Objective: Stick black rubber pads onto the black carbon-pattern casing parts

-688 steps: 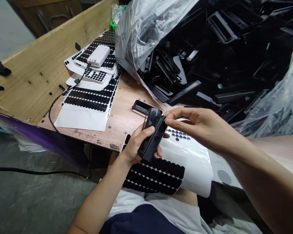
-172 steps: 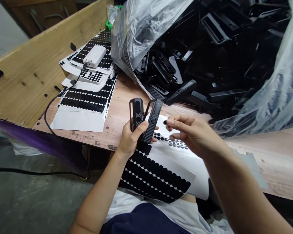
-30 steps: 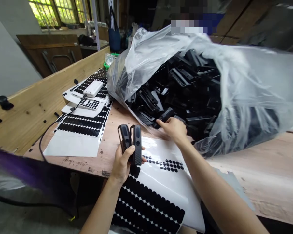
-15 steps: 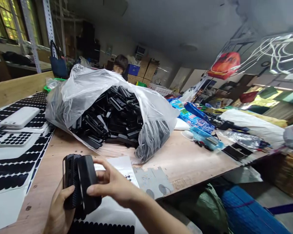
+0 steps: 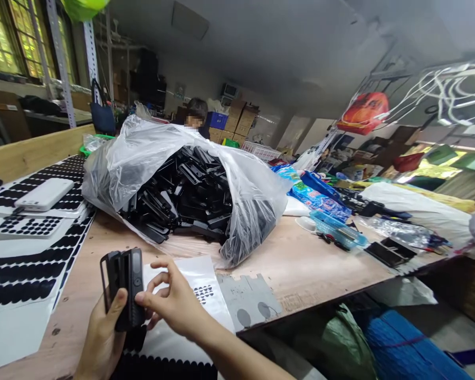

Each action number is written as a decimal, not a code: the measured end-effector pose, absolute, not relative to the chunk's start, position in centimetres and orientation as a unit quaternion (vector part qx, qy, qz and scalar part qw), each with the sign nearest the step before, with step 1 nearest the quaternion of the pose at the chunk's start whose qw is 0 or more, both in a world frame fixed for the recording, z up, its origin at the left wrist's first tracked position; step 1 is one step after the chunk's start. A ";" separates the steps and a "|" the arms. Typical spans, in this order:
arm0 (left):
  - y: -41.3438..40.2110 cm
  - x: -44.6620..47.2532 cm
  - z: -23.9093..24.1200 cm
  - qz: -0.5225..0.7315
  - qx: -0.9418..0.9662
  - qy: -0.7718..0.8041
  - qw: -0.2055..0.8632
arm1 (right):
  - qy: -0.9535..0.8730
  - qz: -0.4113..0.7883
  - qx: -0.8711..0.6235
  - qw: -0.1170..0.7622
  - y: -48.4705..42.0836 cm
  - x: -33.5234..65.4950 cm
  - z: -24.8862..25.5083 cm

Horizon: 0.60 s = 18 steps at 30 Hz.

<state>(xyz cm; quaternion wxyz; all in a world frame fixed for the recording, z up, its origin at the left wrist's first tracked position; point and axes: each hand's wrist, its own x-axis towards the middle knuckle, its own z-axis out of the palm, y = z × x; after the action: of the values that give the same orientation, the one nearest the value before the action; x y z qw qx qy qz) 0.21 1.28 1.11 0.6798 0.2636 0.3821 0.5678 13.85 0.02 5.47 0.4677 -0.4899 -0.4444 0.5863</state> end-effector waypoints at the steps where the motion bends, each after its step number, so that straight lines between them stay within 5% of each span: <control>1: 1.2 0.3 1.2 0.564 0.273 0.384 0.678 | -0.474 0.561 -0.505 0.453 -0.1 14.2 5.6; 10: 1.0 0.9 1.2 0.549 0.334 0.350 0.682 | -0.614 0.316 -0.650 0.316 -0.6 23.5 6.3; 18: 1.0 0.7 1.0 0.539 0.321 0.324 0.708 | -0.733 0.244 -0.627 0.106 -1.3 21.8 4.5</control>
<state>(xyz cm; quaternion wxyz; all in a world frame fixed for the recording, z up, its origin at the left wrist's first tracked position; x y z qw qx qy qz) 0.70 1.05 1.01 0.7078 0.3210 0.3243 0.5393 21.79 -1.32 4.47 0.1057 -0.6265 -0.7326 0.2440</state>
